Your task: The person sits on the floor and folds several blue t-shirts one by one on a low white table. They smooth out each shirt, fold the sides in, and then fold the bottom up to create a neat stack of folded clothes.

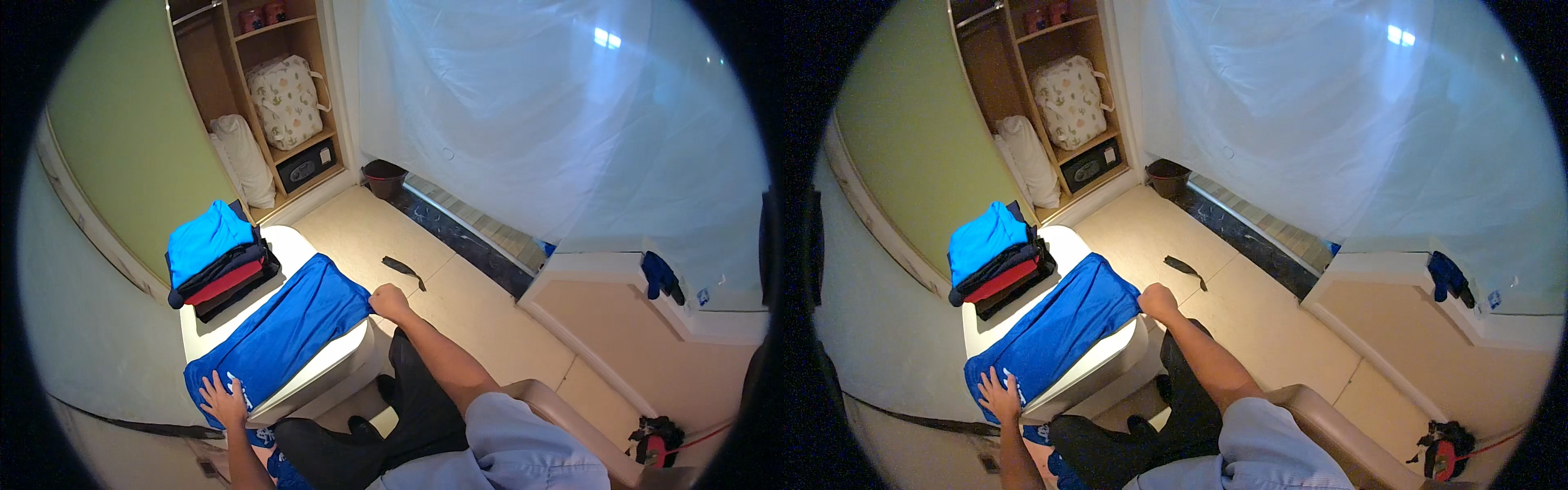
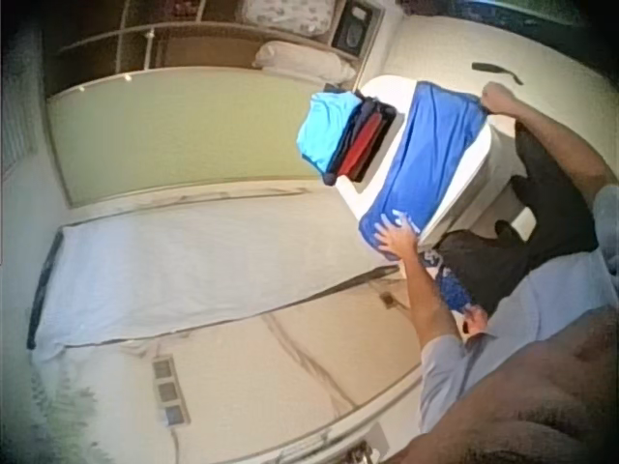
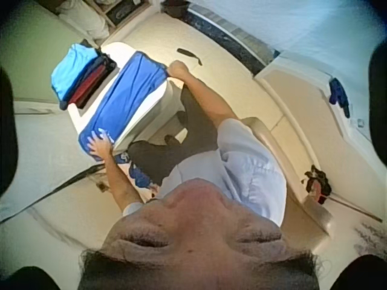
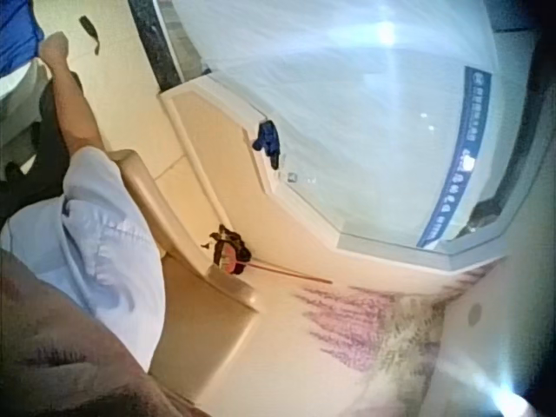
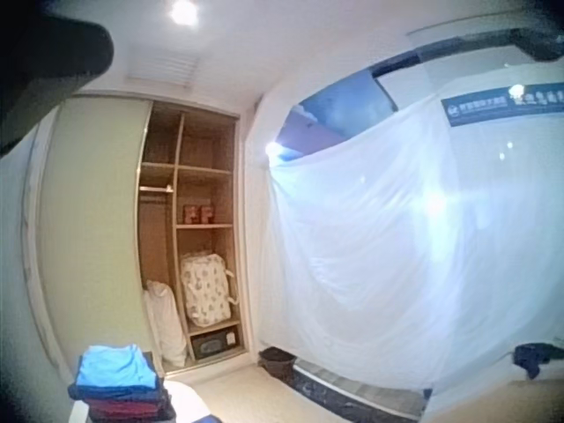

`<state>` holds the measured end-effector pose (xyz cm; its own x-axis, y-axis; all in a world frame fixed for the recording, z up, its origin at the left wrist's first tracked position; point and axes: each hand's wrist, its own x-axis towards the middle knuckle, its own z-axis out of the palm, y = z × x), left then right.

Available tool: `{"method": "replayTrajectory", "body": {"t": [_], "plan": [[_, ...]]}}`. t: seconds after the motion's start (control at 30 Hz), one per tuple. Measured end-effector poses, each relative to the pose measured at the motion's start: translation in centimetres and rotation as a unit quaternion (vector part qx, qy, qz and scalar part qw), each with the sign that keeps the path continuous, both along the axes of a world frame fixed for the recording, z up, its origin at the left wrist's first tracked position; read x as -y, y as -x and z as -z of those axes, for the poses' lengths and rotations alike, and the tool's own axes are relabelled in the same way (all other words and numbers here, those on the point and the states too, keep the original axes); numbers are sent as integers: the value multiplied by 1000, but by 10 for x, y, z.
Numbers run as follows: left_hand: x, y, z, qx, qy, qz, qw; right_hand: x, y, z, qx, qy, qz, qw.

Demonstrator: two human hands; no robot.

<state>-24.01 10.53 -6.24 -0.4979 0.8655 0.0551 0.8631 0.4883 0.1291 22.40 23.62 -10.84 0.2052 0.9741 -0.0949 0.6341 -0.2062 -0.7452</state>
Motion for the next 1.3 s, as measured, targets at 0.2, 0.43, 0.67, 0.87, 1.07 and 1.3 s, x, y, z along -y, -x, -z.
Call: {"method": "replayTrajectory", "body": {"t": [0.2,0.43,0.67,0.87,1.07,1.3], "plan": [[3,12,7,-16,-13,-8,1000,-4,-22,34,-482,76,140,862],[-4,6,7,3,-23,7,1000,11,-46,8,-648,17,-39,761],[-2,5,2,17,-15,-2,1000,1,-46,-1,-410,-43,24,911],[-5,4,5,22,-18,1,1000,9,-34,31,-75,-187,138,970],[1,9,5,16,-29,1,999,15,70,-34,84,-321,-162,929],[-4,9,6,28,-54,-3,998,2,179,-48,265,-237,-406,842]]}}
